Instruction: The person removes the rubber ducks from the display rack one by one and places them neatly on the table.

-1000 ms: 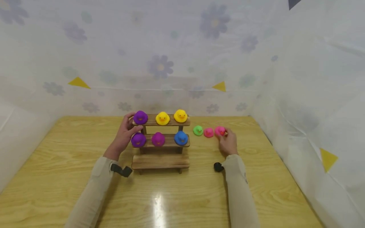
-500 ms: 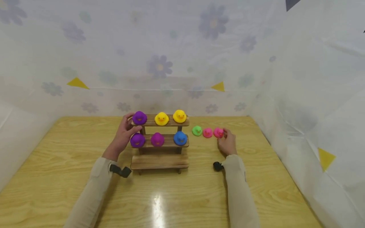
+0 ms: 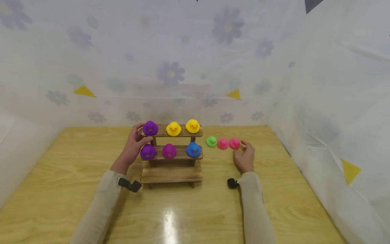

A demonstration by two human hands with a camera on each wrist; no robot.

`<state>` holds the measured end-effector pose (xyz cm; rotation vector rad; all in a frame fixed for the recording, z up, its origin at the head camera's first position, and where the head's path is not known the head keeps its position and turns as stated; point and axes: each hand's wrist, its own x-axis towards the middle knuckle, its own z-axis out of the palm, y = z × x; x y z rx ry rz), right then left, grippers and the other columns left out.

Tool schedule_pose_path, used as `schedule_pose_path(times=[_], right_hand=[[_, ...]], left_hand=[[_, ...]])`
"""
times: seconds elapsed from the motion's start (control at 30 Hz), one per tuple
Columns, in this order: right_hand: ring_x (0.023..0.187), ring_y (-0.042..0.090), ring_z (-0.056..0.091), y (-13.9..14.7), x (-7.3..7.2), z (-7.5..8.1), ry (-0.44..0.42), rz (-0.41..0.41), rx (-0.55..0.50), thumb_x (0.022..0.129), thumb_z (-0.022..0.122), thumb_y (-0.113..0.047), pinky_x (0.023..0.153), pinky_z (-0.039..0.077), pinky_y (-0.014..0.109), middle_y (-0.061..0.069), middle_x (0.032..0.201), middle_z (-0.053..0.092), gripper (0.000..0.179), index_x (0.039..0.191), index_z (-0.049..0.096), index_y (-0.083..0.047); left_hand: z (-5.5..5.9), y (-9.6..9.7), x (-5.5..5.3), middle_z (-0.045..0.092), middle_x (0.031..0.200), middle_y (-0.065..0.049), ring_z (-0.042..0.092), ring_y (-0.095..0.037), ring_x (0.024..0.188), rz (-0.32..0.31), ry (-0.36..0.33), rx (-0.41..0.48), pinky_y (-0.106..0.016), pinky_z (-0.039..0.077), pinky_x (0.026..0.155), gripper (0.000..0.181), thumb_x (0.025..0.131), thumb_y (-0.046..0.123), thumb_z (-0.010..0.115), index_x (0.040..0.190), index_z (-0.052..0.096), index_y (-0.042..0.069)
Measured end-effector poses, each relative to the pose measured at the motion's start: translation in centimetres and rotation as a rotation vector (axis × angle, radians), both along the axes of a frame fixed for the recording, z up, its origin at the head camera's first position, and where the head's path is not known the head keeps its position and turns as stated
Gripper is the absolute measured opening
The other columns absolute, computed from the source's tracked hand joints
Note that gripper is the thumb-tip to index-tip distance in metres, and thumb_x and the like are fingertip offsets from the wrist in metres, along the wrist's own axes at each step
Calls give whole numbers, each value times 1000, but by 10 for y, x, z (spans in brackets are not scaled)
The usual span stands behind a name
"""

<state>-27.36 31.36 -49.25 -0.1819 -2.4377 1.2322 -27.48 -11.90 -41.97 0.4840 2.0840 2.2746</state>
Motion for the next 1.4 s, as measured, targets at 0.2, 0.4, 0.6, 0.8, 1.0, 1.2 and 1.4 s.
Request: schedule_pose_path(times=[0.2, 0.4, 0.6, 0.8, 1.0, 1.2, 1.4], right_hand=[[101, 32, 47, -8, 7, 3, 51, -53, -28, 92, 63, -19, 78, 36, 35, 23, 122, 50, 43, 129, 53, 0], [97, 31, 46, -16, 7, 7, 190, -118, -53, 92, 66, -27, 75, 34, 34, 22, 118, 54, 41, 120, 60, 2], [94, 36, 48, -28, 7, 19, 290, -6, 5, 90, 66, -13, 76, 34, 35, 23, 113, 57, 32, 115, 62, 6], [90, 39, 51, -50, 10, 43, 419, 125, 99, 87, 68, -7, 73, 39, 38, 24, 107, 60, 28, 111, 62, 6], [87, 36, 52, -76, 19, 69, 506, 284, 168, 83, 70, -5, 70, 40, 28, 22, 105, 61, 29, 109, 63, 4], [86, 25, 52, -94, 29, 83, 448, 445, 186, 86, 68, -5, 68, 47, 35, 17, 106, 61, 29, 113, 62, 0], [94, 24, 53, -108, 38, 89, 371, 564, 160, 80, 71, 2, 73, 46, 42, 15, 113, 61, 38, 116, 61, -3]], left_hand=[[-3, 1, -1, 56, 126, 4, 59, -10, 100, 3, 4, -16, -27, 49, 85, 52, 95, 11, 58, 138, 30, 15], [-4, -1, -2, 56, 124, 6, 59, -9, 99, -1, 3, -23, -26, 50, 84, 53, 96, 12, 58, 139, 28, 15], [-5, -2, -2, 58, 119, 12, 59, -10, 97, -4, 1, -16, -28, 50, 84, 54, 95, 10, 58, 140, 28, 16], [-4, -2, -2, 58, 119, 13, 59, -10, 97, -9, 5, -18, -28, 50, 84, 54, 95, 11, 58, 140, 28, 16], [-3, -1, -2, 59, 118, 14, 59, -9, 96, -14, 11, -18, -26, 50, 84, 55, 95, 11, 58, 141, 27, 15], [-2, -2, -1, 58, 120, 14, 60, -9, 97, -10, 10, -29, -26, 50, 83, 56, 96, 11, 58, 142, 27, 14], [-2, -2, -1, 57, 123, 12, 59, -9, 98, -11, 1, -34, -26, 50, 84, 57, 95, 12, 59, 143, 26, 14]])
